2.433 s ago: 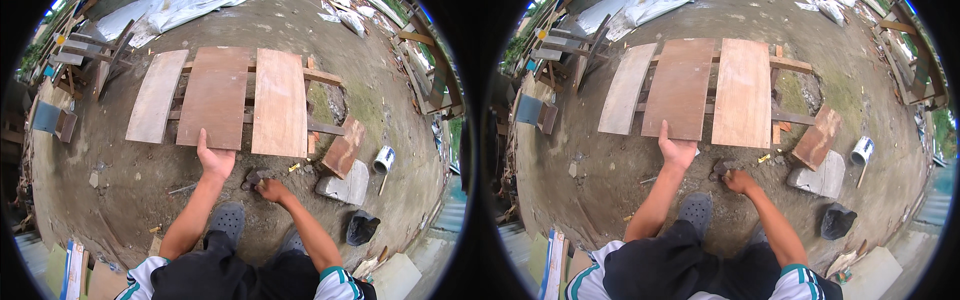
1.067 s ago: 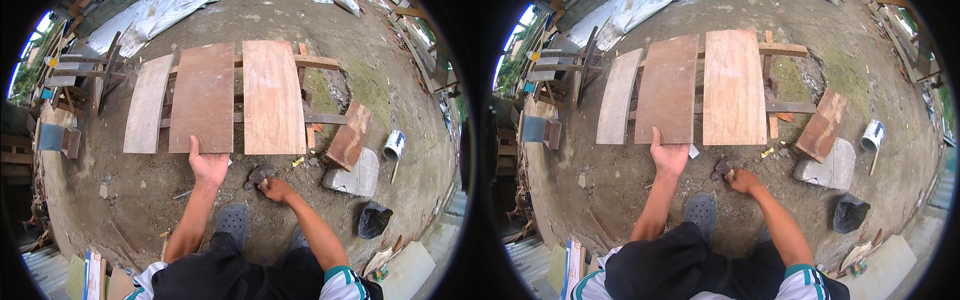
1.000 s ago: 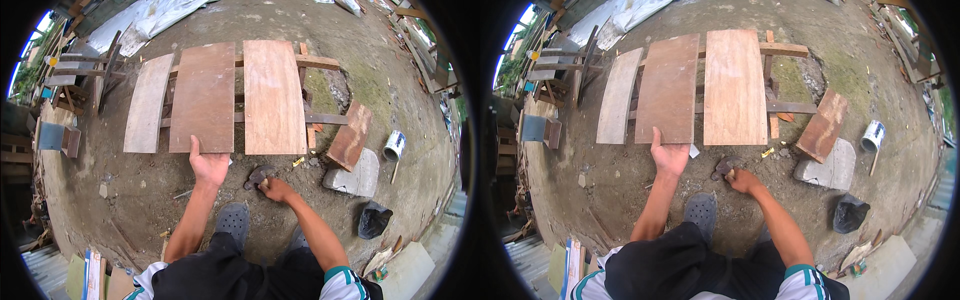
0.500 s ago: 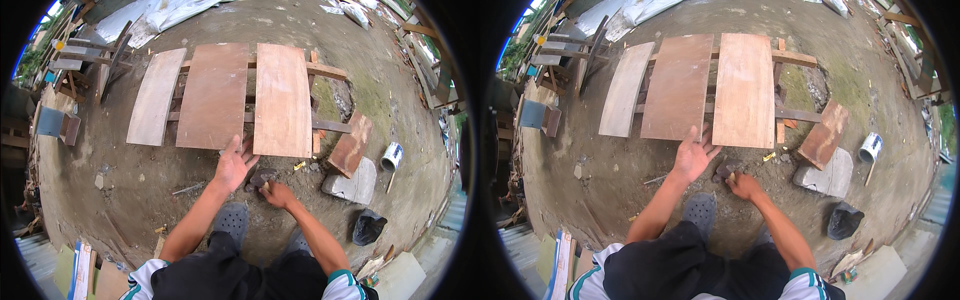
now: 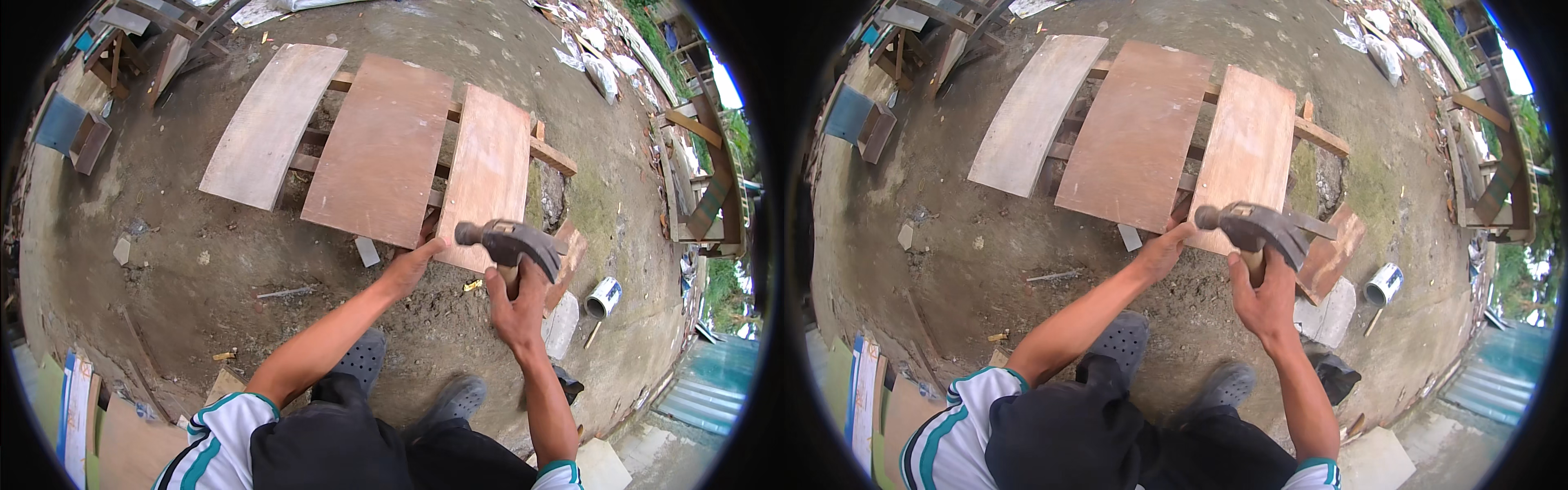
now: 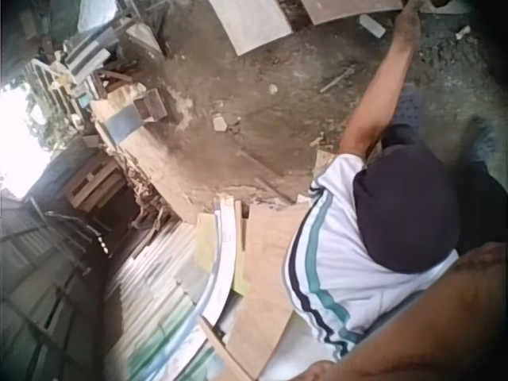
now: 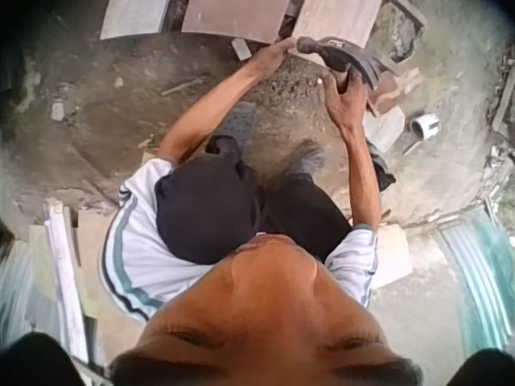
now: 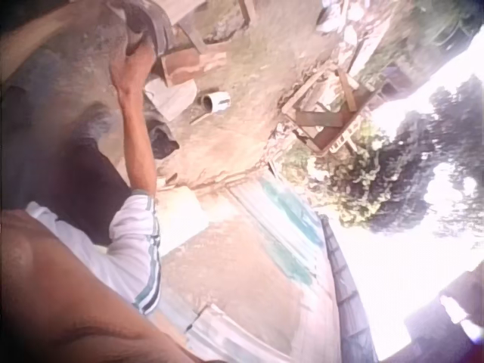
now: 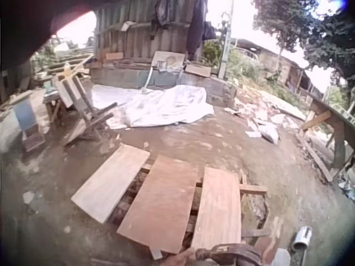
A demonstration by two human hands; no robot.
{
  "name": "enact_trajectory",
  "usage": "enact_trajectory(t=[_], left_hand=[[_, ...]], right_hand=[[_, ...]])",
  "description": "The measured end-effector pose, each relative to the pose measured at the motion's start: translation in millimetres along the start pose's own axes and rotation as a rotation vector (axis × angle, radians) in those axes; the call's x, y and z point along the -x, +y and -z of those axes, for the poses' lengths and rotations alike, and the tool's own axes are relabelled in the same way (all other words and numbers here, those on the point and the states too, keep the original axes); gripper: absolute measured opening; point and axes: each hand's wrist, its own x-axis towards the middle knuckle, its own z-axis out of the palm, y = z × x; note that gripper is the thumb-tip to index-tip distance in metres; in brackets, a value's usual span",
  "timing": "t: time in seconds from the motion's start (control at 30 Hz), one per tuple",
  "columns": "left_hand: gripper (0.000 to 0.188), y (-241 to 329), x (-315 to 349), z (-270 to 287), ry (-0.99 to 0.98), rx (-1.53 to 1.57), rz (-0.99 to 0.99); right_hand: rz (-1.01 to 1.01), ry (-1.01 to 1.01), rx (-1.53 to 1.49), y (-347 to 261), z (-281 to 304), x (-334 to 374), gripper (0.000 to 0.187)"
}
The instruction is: The person assembles wooden planks on a makeshift workbench using a hammer and nails. They position planks, insert nails, and hammer them into place, occasionally adjusting the planks and retrieving additional nails from a container.
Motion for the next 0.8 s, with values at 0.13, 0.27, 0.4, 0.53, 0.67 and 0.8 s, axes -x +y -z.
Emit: enact_trajectory(t=[0.13, 0.27, 0.4, 0.53, 0.67, 0.8], left_hand=[[0.068, 3.0, 1.8, -8.7, 0.063, -0.059, -0.040], [0.067, 5.4, 2.0, -13.7, 0.063, -0.045, -0.041], [0.057, -5.7, 1.6, -22.3, 0.214, 0.031, -0.093], [0.054, -6.6, 0.9, -40.1, 0.304, 0.046, -0.129], [0.075, -7.7, -0.1, -43.9, 0.287, 0.104, -0.060], [0.073, -18.8, -3.3, -37.4, 0.325, 0.067, -0.047]], right_hand=[[-0.067, 0.078, 0.101, -22.9, -3.0, -36.4, 0.046], [-0.213, -0.103, 0.404, -23.4, -10.6, -57.3, 0.049], [-0.233, -0.006, 0.377, -43.2, -7.5, -62.7, 0.047], [0.099, 0.266, 0.213, -54.2, -3.0, -58.8, 0.030], [-0.082, 0.140, 0.265, -48.2, -12.1, -52.9, 0.028], [-0.033, 0.042, 0.368, -21.6, -20.5, -61.1, 0.031]])
